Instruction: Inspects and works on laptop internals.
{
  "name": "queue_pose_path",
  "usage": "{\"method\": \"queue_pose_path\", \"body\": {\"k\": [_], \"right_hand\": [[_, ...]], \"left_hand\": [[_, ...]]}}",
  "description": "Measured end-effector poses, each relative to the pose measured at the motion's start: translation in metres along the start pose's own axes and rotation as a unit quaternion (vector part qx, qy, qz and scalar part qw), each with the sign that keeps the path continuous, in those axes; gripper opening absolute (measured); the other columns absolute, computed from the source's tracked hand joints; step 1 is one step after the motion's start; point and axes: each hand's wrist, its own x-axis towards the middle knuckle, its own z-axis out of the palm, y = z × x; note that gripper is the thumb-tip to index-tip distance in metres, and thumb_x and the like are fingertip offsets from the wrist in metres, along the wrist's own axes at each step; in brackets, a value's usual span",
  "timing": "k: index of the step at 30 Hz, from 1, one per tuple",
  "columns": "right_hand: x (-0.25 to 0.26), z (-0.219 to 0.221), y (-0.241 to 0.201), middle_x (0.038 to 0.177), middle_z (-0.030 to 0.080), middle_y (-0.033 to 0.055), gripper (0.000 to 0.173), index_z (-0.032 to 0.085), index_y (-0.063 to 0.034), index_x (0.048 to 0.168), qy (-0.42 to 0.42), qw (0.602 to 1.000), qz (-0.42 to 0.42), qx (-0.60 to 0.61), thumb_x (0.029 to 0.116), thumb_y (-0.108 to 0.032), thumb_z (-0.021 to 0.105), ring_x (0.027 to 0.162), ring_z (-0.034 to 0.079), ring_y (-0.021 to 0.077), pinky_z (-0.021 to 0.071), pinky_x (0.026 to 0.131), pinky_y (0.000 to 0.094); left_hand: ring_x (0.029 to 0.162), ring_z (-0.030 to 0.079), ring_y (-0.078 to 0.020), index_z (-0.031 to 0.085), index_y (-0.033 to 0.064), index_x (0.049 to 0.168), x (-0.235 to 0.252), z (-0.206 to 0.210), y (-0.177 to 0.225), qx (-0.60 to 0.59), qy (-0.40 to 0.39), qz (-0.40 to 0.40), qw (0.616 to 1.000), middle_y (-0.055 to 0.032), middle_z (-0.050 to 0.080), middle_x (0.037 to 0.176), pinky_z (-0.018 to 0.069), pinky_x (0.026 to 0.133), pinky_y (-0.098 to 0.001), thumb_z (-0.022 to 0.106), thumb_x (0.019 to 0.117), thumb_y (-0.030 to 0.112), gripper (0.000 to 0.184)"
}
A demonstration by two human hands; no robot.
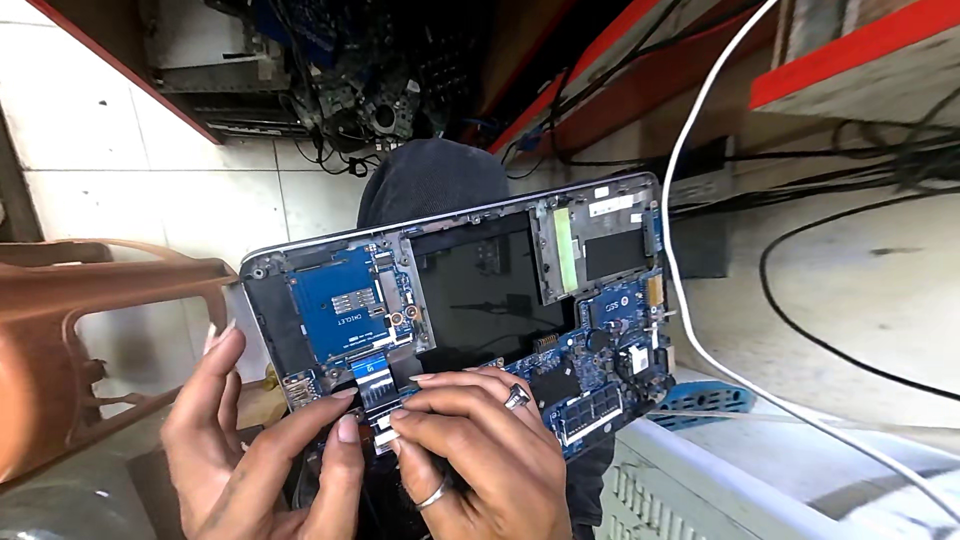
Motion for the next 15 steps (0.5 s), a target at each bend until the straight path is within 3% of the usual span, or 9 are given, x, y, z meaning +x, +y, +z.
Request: {"method": "queue_pose_path", "body": {"k": [7, 15], "right_hand": [[0.004, -0.002, -0.003, 0.095, 0.077, -0.0049, 0.009, 0.079, -0.0163, 0.09, -0.013, 1.0, 0.008, -0.012, 0.094, -0.017, 0.07, 0.109, 0.07, 0.0104, 0.0506, 0.102, 0.0366], [0.006, -0.003, -0.006, 0.095, 0.077, -0.0058, 0.009, 0.079, -0.0175, 0.09, -0.021, 0.999, 0.015, -0.032, 0.0933, -0.018, 0.071, 0.108, 0.07, 0.0098, 0.0508, 0.099, 0.0353]], "left_hand": [[0.157, 0.015, -0.0319, 0.074, 0.0255, 0.106, 0.006, -0.005, -0.004, 0.052, -0.044, 0.06, 0.996, -0.0093, 0.026, 0.167, 0.0217, 0.126, -0.0521, 0.062, 0.0977, 0.033, 0.017], [0.155, 0.016, -0.0392, 0.075, 0.0253, 0.11, 0.013, -0.012, -0.015, 0.106, -0.077, 0.129, 0.983, -0.0166, 0.031, 0.164, 0.019, 0.124, -0.0573, 0.052, 0.1016, 0.035, 0.026]]}}
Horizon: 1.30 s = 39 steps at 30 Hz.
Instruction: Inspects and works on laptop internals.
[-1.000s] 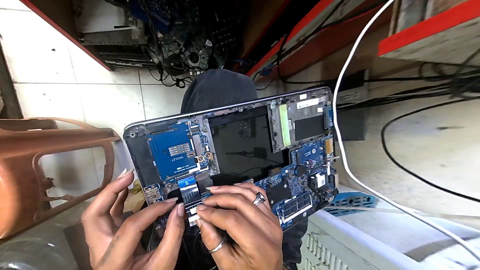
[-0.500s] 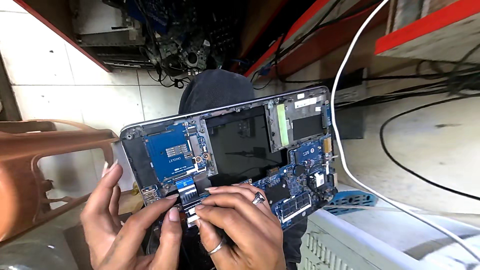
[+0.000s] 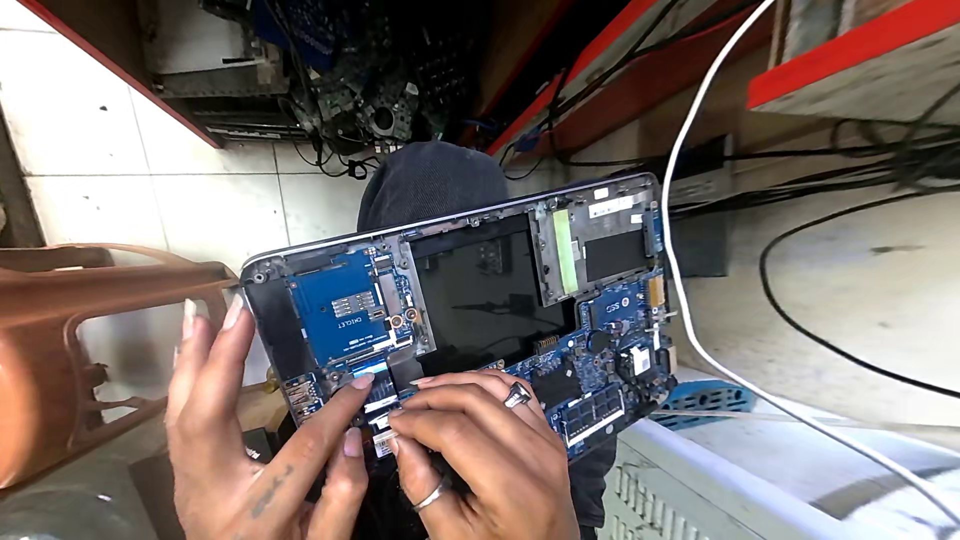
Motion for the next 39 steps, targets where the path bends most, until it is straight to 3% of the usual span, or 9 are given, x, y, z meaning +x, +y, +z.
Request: {"method": "queue_pose_path", "body": {"k": [4, 16, 22, 28, 33, 39], "right_hand": [[0.001, -0.001, -0.001, 0.095, 0.077, -0.0057, 0.01, 0.079, -0.0175, 0.09, -0.009, 1.0, 0.002, -0.005, 0.0937, -0.017, 0.07, 0.108, 0.069, 0.0098, 0.0508, 0.098, 0.0351], [0.004, -0.003, -0.002, 0.094, 0.075, -0.0067, 0.01, 0.079, -0.0201, 0.09, -0.023, 0.999, 0.002, -0.029, 0.0939, -0.021, 0.07, 0.107, 0.068, 0.0097, 0.0506, 0.093, 0.0338], [0.006, -0.004, 0.0, 0.095, 0.074, -0.0066, 0.009, 0.078, -0.0205, 0.091, -0.031, 0.999, -0.003, -0.037, 0.0937, -0.021, 0.07, 0.108, 0.067, 0.0101, 0.05, 0.093, 0.0342], [0.009, -0.015, 0.006, 0.106, 0.074, -0.005, 0.02, 0.079, -0.02, 0.104, -0.074, 0.997, -0.014, -0.022, 0.0949, -0.032, 0.066, 0.113, 0.064, 0.011, 0.0486, 0.096, 0.0372], [0.027, -0.012, 0.022, 0.101, 0.072, -0.0027, 0.017, 0.078, -0.0157, 0.105, -0.035, 0.998, -0.036, -0.037, 0.0967, -0.025, 0.067, 0.091, 0.067, 0.0081, 0.0514, 0.074, 0.0293], [0.049, -0.013, 0.019, 0.097, 0.067, -0.0041, 0.017, 0.075, -0.0173, 0.101, -0.079, 0.993, -0.027, -0.08, 0.0896, -0.029, 0.072, 0.084, 0.064, 0.0077, 0.0494, 0.07, 0.0278]], "left_hand": [[0.156, 0.016, -0.0377, 0.075, 0.0276, 0.109, 0.001, -0.003, 0.0, 0.001, -0.012, 0.011, 1.0, -0.0127, 0.031, 0.164, 0.0168, 0.125, -0.0578, 0.051, 0.102, 0.035, 0.026], [0.155, 0.019, -0.0402, 0.074, 0.0293, 0.113, 0.003, -0.002, -0.003, 0.015, -0.028, 0.027, 0.999, -0.0143, 0.034, 0.164, 0.0178, 0.123, -0.0634, 0.053, 0.1007, 0.038, 0.026], [0.155, 0.021, -0.0391, 0.074, 0.0297, 0.114, 0.003, -0.002, -0.004, 0.022, -0.029, 0.03, 0.999, -0.0142, 0.035, 0.163, 0.0193, 0.123, -0.0613, 0.052, 0.1011, 0.038, 0.027], [0.154, 0.022, -0.0375, 0.074, 0.0299, 0.115, 0.002, -0.001, -0.005, 0.022, -0.024, 0.034, 0.999, -0.0124, 0.036, 0.163, 0.019, 0.124, -0.0599, 0.052, 0.1008, 0.039, 0.027], [0.154, 0.023, -0.0361, 0.073, 0.0299, 0.116, 0.002, 0.0, -0.003, 0.019, -0.026, 0.03, 0.999, -0.0123, 0.036, 0.163, 0.0186, 0.123, -0.0606, 0.05, 0.1019, 0.04, 0.029], [0.154, 0.023, -0.0361, 0.072, 0.0318, 0.118, 0.0, 0.001, -0.003, 0.016, -0.025, 0.021, 0.999, -0.0127, 0.035, 0.162, 0.0203, 0.123, -0.0602, 0.05, 0.1016, 0.042, 0.03]]}}
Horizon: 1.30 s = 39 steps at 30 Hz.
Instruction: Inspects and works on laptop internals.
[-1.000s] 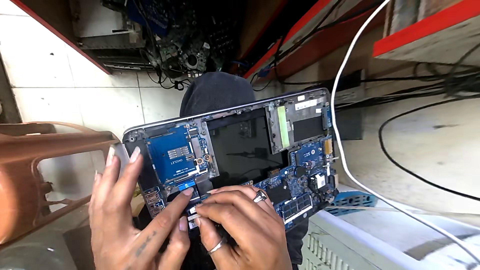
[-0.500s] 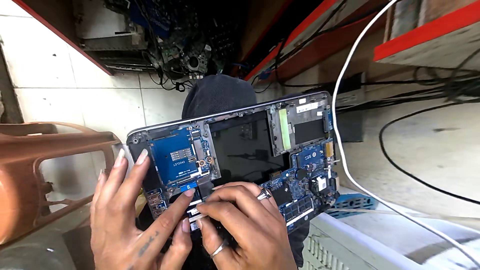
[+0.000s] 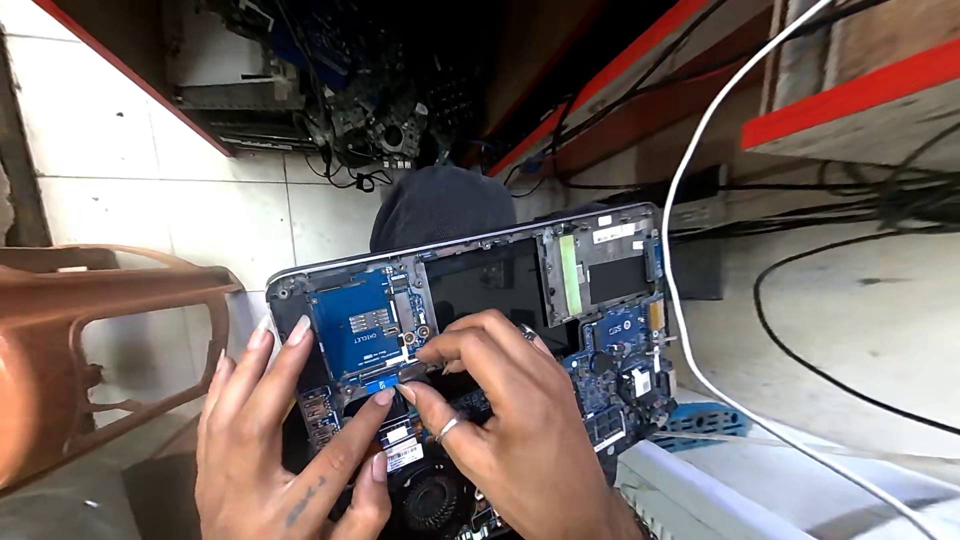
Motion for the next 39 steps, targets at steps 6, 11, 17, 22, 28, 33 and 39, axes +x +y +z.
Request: {"method": "queue_pose_path", "body": {"k": [6, 11, 17, 22, 28, 33, 39], "right_hand": [[-0.004, -0.001, 0.002, 0.095, 0.069, -0.0037, 0.012, 0.077, -0.0176, 0.094, 0.006, 0.999, -0.051, 0.0, 0.0949, -0.023, 0.066, 0.085, 0.064, 0.008, 0.0482, 0.07, 0.0277], [-0.013, 0.007, 0.006, 0.096, 0.069, -0.0045, 0.013, 0.078, -0.019, 0.096, 0.02, 0.998, -0.052, 0.013, 0.0956, -0.022, 0.066, 0.091, 0.063, 0.0091, 0.048, 0.073, 0.0283], [-0.012, 0.011, -0.002, 0.097, 0.067, -0.0044, 0.012, 0.079, -0.02, 0.092, 0.031, 0.999, -0.022, 0.018, 0.0949, -0.025, 0.068, 0.095, 0.061, 0.0102, 0.0465, 0.077, 0.0306], [-0.016, 0.012, -0.005, 0.099, 0.068, -0.0038, 0.014, 0.08, -0.0191, 0.094, 0.041, 0.999, -0.009, 0.025, 0.0956, -0.024, 0.067, 0.097, 0.062, 0.0098, 0.049, 0.079, 0.0294], [-0.023, 0.013, -0.009, 0.099, 0.068, -0.0049, 0.02, 0.082, -0.019, 0.099, 0.039, 0.997, 0.025, 0.058, 0.0974, -0.024, 0.063, 0.095, 0.061, 0.008, 0.0478, 0.078, 0.0294], [-0.033, 0.004, -0.021, 0.099, 0.069, -0.0007, 0.026, 0.081, -0.0154, 0.114, -0.006, 0.987, 0.101, 0.127, 0.099, -0.023, 0.061, 0.085, 0.06, 0.0068, 0.0499, 0.075, 0.0285], [-0.036, -0.003, -0.024, 0.087, 0.067, 0.0037, 0.032, 0.076, -0.0065, 0.123, -0.044, 0.978, 0.119, 0.165, 0.1031, -0.015, 0.053, 0.067, 0.057, 0.006, 0.0473, 0.057, 0.0221]], "left_hand": [[0.154, 0.024, -0.0362, 0.072, 0.0324, 0.119, -0.001, 0.001, 0.0, 0.003, 0.001, -0.002, 1.0, -0.0122, 0.037, 0.161, 0.0197, 0.123, -0.0607, 0.05, 0.1011, 0.045, 0.031], [0.154, 0.024, -0.0346, 0.071, 0.0333, 0.121, -0.002, 0.003, -0.001, -0.007, 0.004, -0.004, 1.0, -0.0092, 0.036, 0.163, 0.0201, 0.123, -0.0608, 0.051, 0.101, 0.045, 0.031], [0.154, 0.023, -0.0324, 0.069, 0.0329, 0.122, -0.004, 0.004, 0.004, -0.021, 0.006, -0.018, 1.0, -0.0093, 0.035, 0.162, 0.0201, 0.124, -0.0571, 0.051, 0.1004, 0.044, 0.03], [0.156, 0.018, -0.0252, 0.068, 0.0278, 0.119, -0.012, 0.001, 0.013, -0.054, 0.029, -0.065, 0.996, -0.0028, 0.031, 0.163, 0.0196, 0.127, -0.0497, 0.055, 0.0993, 0.044, 0.028], [0.159, 0.002, -0.0258, 0.06, 0.0202, 0.138, -0.019, 0.006, 0.039, -0.069, 0.0, -0.127, 0.99, -0.012, 0.017, 0.17, 0.0064, 0.128, -0.047, 0.046, 0.1039, 0.048, 0.047], [0.159, -0.006, -0.0271, 0.05, 0.016, 0.149, -0.023, 0.007, 0.052, -0.092, 0.0, -0.159, 0.983, -0.0149, 0.005, 0.172, -0.0006, 0.128, -0.0485, 0.043, 0.1038, 0.05, 0.057], [0.158, -0.01, -0.0345, 0.049, 0.0168, 0.152, -0.022, 0.012, 0.054, -0.123, 0.006, -0.19, 0.974, -0.0212, -0.001, 0.171, -0.0031, 0.127, -0.0533, 0.039, 0.1053, 0.052, 0.059]]}}
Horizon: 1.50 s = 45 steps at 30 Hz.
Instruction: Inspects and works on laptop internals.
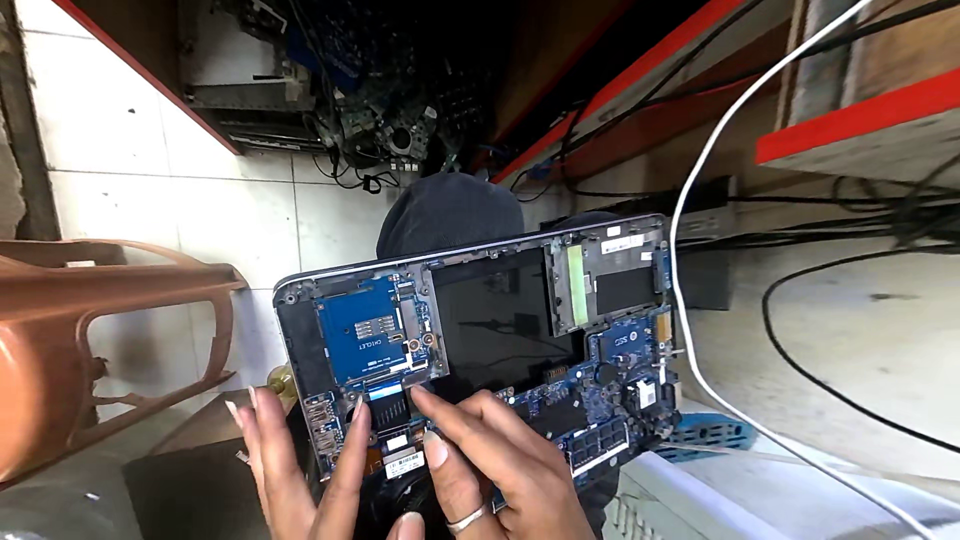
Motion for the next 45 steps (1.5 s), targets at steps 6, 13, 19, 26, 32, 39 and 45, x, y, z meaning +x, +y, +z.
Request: {"method": "queue_pose_path", "body": {"k": [6, 13, 19, 26, 32, 39, 45], "right_hand": [[0.0015, -0.0015, -0.0033, 0.091, 0.069, 0.0071, 0.034, 0.072, -0.0009, 0.127, -0.041, 0.998, 0.022, 0.052, 0.104, -0.012, 0.049, 0.07, 0.059, 0.0079, 0.0491, 0.06, 0.023], [0.0034, -0.0009, 0.0001, 0.092, 0.066, 0.0057, 0.033, 0.071, 0.0011, 0.127, -0.053, 0.991, 0.036, 0.119, 0.1044, -0.011, 0.049, 0.068, 0.054, 0.0037, 0.0465, 0.059, 0.0191], [0.0033, -0.0013, 0.0002, 0.093, 0.065, 0.0048, 0.033, 0.07, 0.0008, 0.129, -0.056, 0.987, 0.049, 0.143, 0.1046, -0.011, 0.05, 0.066, 0.052, 0.0015, 0.0454, 0.058, 0.017], [0.0029, -0.0013, -0.0029, 0.092, 0.065, 0.0047, 0.033, 0.07, 0.0017, 0.128, -0.06, 0.986, 0.055, 0.144, 0.1032, -0.01, 0.052, 0.064, 0.05, 0.0011, 0.0438, 0.056, 0.0166], [0.0026, -0.0009, -0.0028, 0.091, 0.065, 0.0045, 0.032, 0.07, 0.002, 0.128, -0.058, 0.987, 0.052, 0.142, 0.1027, -0.01, 0.053, 0.062, 0.049, 0.0011, 0.0426, 0.055, 0.0166], [0.0028, -0.0005, -0.0034, 0.091, 0.064, 0.0041, 0.033, 0.07, 0.0024, 0.128, -0.059, 0.986, 0.054, 0.144, 0.1026, -0.011, 0.055, 0.061, 0.048, 0.0006, 0.0418, 0.054, 0.0165], [0.0033, -0.0008, -0.0043, 0.092, 0.065, 0.0045, 0.033, 0.069, 0.0028, 0.129, -0.062, 0.986, 0.054, 0.147, 0.1025, -0.011, 0.055, 0.062, 0.049, 0.001, 0.0426, 0.054, 0.0165]], "left_hand": [[0.158, -0.009, -0.0324, 0.047, 0.0187, 0.154, -0.0016, 0.0041, 0.0006, -0.044, -0.004, -0.011, 0.999, -0.0185, -0.001, 0.171, -0.0031, 0.127, -0.053, 0.037, 0.106, 0.05, 0.058], [0.158, -0.008, -0.0302, 0.046, 0.024, 0.155, -0.0023, 0.003, 0.0009, -0.112, -0.015, -0.032, 0.993, -0.016, 0.0, 0.172, -0.0046, 0.127, -0.0537, 0.041, 0.1056, 0.05, 0.056], [0.158, -0.007, -0.0305, 0.048, 0.0203, 0.154, -0.0016, 0.0034, 0.0022, -0.128, -0.012, -0.037, 0.991, -0.0197, 0.001, 0.171, -0.0016, 0.128, -0.0508, 0.043, 0.1046, 0.049, 0.057], [0.159, -0.007, -0.0265, 0.047, 0.0204, 0.154, 0.0014, 0.0034, 0.0025, -0.106, -0.004, -0.022, 0.994, -0.0158, -0.001, 0.172, -0.0011, 0.128, -0.0477, 0.042, 0.1043, 0.047, 0.057], [0.159, -0.006, -0.0289, 0.046, 0.0192, 0.155, 0.0011, 0.0043, 0.0009, -0.068, -0.001, -0.009, 0.998, -0.0166, 0.0, 0.172, -0.0023, 0.128, -0.0508, 0.041, 0.1038, 0.049, 0.06], [0.159, -0.004, -0.0277, 0.045, 0.0188, 0.155, 0.0014, 0.005, -0.0002, -0.061, -0.002, 0.0, 0.998, -0.018, 0.001, 0.171, 0.001, 0.129, -0.0484, 0.042, 0.1031, 0.05, 0.061], [0.159, -0.004, -0.024, 0.041, 0.019, 0.158, 0.0002, 0.0074, 0.0004, -0.051, -0.002, 0.007, 0.999, -0.017, -0.002, 0.172, 0.0019, 0.129, -0.0449, 0.043, 0.1036, 0.052, 0.063]]}}
